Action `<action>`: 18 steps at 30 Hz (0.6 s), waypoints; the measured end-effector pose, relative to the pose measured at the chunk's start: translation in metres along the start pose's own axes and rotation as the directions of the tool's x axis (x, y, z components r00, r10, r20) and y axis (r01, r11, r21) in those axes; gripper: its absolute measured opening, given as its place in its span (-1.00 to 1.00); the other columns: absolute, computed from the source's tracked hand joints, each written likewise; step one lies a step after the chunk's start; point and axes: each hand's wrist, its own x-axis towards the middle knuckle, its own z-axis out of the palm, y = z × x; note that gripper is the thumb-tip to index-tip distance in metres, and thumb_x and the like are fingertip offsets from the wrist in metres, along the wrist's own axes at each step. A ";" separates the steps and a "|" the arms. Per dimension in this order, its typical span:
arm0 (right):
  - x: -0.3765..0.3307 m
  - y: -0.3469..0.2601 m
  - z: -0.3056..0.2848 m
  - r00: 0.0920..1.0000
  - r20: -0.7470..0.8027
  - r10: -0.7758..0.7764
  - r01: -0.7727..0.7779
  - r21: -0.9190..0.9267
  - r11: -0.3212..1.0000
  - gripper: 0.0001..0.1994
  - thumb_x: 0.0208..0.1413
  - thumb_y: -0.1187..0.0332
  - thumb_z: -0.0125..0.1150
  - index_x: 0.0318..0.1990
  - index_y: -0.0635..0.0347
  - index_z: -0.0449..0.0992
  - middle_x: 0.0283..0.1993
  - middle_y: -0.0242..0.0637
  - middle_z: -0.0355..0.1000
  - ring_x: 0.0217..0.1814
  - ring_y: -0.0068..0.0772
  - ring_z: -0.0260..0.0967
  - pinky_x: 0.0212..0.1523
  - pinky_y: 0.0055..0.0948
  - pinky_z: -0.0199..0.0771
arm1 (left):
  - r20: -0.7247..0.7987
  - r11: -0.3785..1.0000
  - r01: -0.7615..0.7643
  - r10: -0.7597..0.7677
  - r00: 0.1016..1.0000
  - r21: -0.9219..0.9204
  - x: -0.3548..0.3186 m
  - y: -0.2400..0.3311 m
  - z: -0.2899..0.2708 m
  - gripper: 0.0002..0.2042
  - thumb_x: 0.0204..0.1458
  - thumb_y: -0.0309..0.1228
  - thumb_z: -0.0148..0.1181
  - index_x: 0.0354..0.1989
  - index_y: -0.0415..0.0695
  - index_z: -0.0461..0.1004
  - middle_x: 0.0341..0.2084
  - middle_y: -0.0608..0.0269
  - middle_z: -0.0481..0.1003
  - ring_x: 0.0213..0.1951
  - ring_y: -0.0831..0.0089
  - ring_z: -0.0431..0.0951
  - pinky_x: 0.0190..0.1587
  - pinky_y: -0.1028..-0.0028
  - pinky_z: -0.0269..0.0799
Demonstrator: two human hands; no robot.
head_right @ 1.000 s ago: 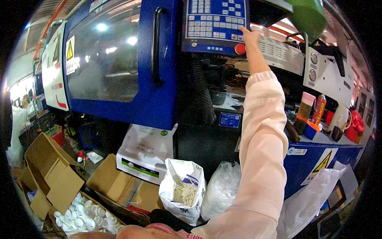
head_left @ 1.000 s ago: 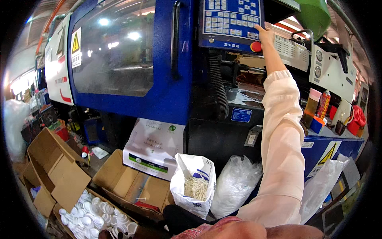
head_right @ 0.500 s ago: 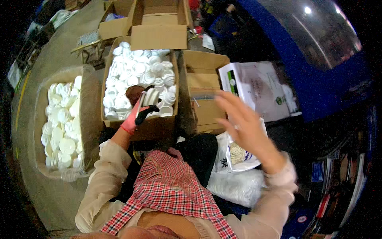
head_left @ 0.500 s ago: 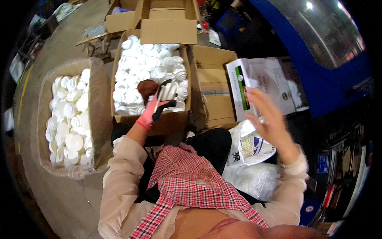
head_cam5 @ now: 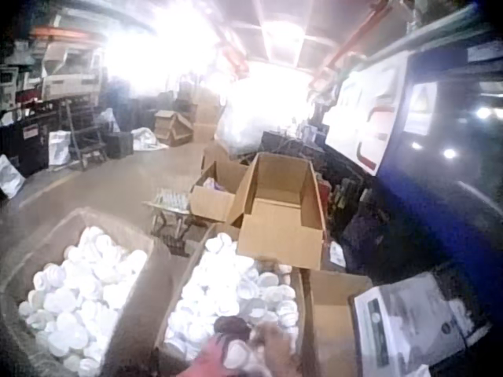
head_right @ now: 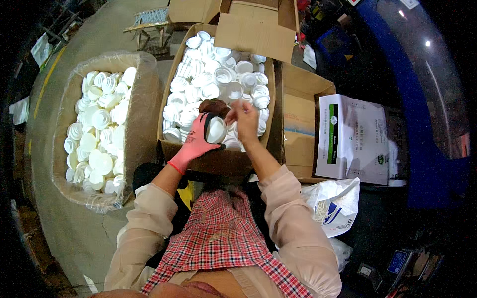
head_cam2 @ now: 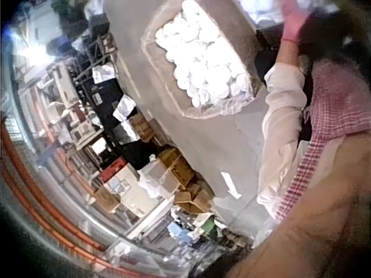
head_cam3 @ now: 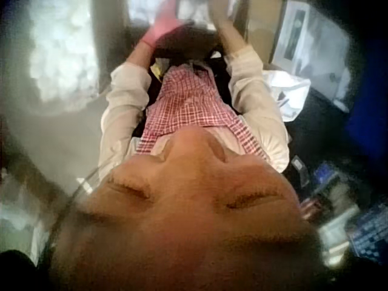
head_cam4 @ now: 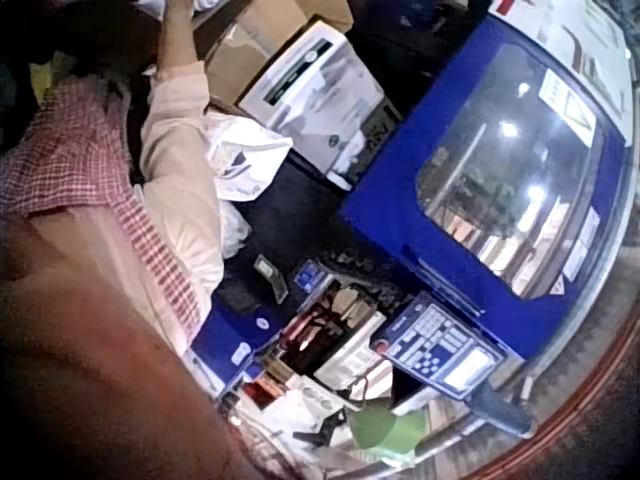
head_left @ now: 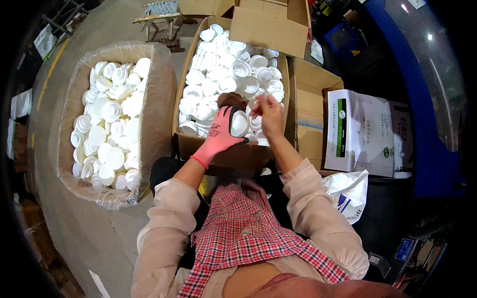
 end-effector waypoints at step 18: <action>0.068 0.118 -0.006 0.991 0.132 0.023 0.090 -0.782 0.617 -0.52 -0.10 0.11 0.36 -0.09 0.27 0.52 -0.23 0.03 0.48 -0.07 0.09 0.42 -0.03 -0.20 0.42 | 0.174 0.106 0.248 -0.460 0.871 -0.963 0.030 -0.022 -0.064 -0.52 0.10 -0.30 0.21 0.18 -0.14 0.28 -0.01 0.26 0.41 -0.08 0.43 0.47 -0.15 0.45 0.41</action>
